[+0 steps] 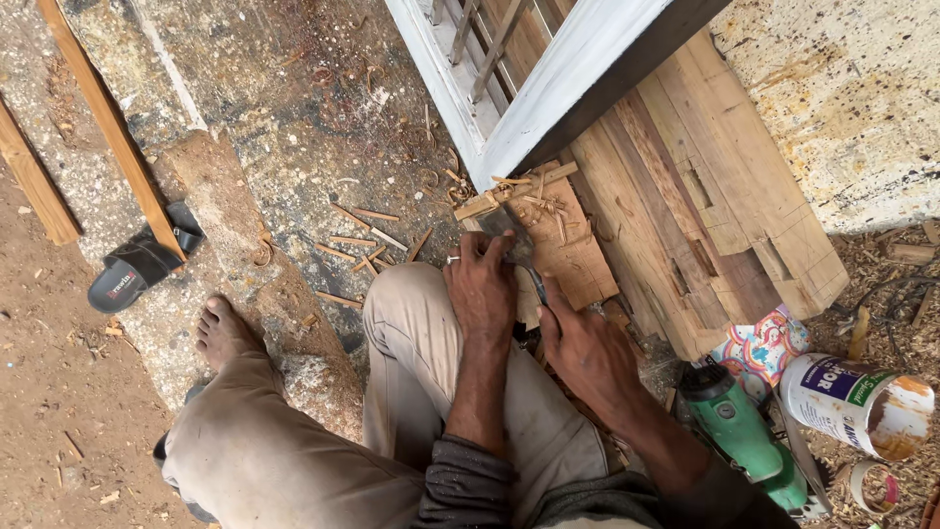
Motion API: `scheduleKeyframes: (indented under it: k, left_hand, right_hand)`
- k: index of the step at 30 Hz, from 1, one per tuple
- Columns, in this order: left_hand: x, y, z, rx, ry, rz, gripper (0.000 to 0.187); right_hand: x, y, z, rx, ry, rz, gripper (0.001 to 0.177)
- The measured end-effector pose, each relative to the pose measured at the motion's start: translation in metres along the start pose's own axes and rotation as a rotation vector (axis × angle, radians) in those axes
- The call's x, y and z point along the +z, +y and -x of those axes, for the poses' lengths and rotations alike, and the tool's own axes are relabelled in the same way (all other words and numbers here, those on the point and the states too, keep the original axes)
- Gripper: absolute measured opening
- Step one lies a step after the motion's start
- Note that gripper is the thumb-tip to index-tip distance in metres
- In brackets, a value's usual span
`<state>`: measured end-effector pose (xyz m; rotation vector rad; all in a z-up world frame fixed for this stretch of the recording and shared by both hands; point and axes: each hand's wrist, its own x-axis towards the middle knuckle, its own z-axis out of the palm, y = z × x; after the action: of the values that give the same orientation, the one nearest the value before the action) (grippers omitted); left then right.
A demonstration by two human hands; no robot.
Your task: The person sits on the ground and uses a chisel to carve a small wooden block, repeatedly striking the tool to remove wood shavings. The person occasionally pauses to clear debris from the work surface.
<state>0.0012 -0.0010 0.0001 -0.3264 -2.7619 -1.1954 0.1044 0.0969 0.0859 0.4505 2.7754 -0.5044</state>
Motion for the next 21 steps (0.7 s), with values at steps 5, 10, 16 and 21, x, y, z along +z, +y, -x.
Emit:
scheduleKeyframes:
  k: [5,10,16,21]
  left_hand:
    - [-0.007,0.005,0.000,-0.036,0.004,0.064,0.035]
    - [-0.009,0.005,0.000,-0.035,-0.017,0.114,0.014]
    - [-0.009,0.003,0.001,-0.006,-0.061,0.075,0.014]
    - [-0.009,0.005,-0.003,-0.036,-0.093,0.063,0.017]
  right_hand:
    - [0.007,0.013,-0.004,0.044,-0.013,-0.376,0.057]
    - [-0.007,0.045,0.014,0.339,-0.085,-1.073,0.064]
    - [-0.019,0.055,0.048,0.317,0.025,-0.613,0.059]
    - [-0.023,0.050,0.060,0.288,-0.007,-0.292,0.056]
